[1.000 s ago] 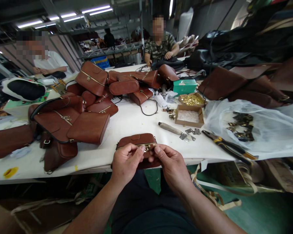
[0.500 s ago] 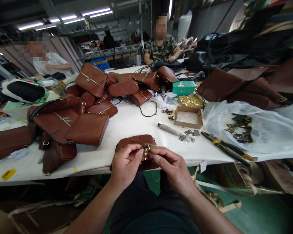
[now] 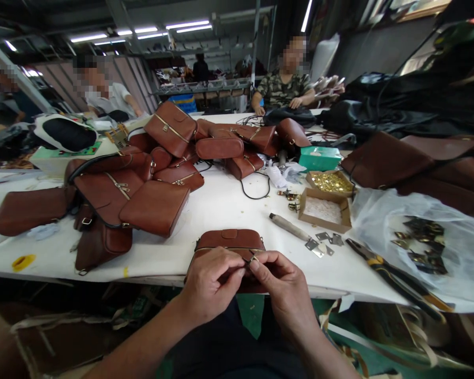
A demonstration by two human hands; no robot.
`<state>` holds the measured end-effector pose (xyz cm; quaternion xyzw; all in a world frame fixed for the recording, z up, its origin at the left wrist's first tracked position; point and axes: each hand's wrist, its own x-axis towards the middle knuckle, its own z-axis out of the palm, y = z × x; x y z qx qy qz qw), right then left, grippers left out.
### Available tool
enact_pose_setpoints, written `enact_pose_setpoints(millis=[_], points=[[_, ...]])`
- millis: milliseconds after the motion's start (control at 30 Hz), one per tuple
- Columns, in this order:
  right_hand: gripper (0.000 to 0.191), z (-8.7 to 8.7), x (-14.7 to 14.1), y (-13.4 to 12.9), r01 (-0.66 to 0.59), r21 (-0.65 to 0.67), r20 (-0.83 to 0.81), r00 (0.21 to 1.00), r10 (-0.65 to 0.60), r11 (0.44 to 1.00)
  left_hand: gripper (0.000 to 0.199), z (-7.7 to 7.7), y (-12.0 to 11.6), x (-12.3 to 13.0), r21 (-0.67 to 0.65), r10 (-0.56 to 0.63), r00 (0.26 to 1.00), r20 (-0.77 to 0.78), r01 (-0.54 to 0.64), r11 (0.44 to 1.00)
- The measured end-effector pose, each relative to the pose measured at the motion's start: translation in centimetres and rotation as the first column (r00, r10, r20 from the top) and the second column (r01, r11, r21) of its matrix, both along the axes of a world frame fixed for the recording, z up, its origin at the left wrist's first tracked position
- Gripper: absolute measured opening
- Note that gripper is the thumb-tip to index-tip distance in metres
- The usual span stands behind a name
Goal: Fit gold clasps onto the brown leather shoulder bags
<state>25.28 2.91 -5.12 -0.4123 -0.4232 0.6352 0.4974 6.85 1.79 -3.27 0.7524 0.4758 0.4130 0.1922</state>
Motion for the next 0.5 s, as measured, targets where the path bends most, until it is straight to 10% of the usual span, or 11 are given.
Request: enact_pose_setpoints(millis=[133, 267, 500], points=[[0.034, -0.7, -0.3, 1.9, -0.032, 0.071, 0.237, 0.971, 0.014, 0.997, 0.027, -0.5, 4.9, -4.1, -0.154, 0.091, 0.931, -0.354, -0.154, 0.976], [0.035, -2.4, -1.0, 2.5, -0.038, 0.112, 0.434, 0.901, -0.014, 0.993, 0.05, -3.1, 9.5, -6.1, -0.33, -0.067, 0.811, -0.581, -0.159, 0.931], [0.038, -5.3, -1.0, 0.8, -0.087, 0.364, 0.642, 0.745, -0.182, 0.927, 0.058, -2.6, 9.6, -4.5, -0.369, -0.136, 0.723, -0.678, -0.175, 0.913]])
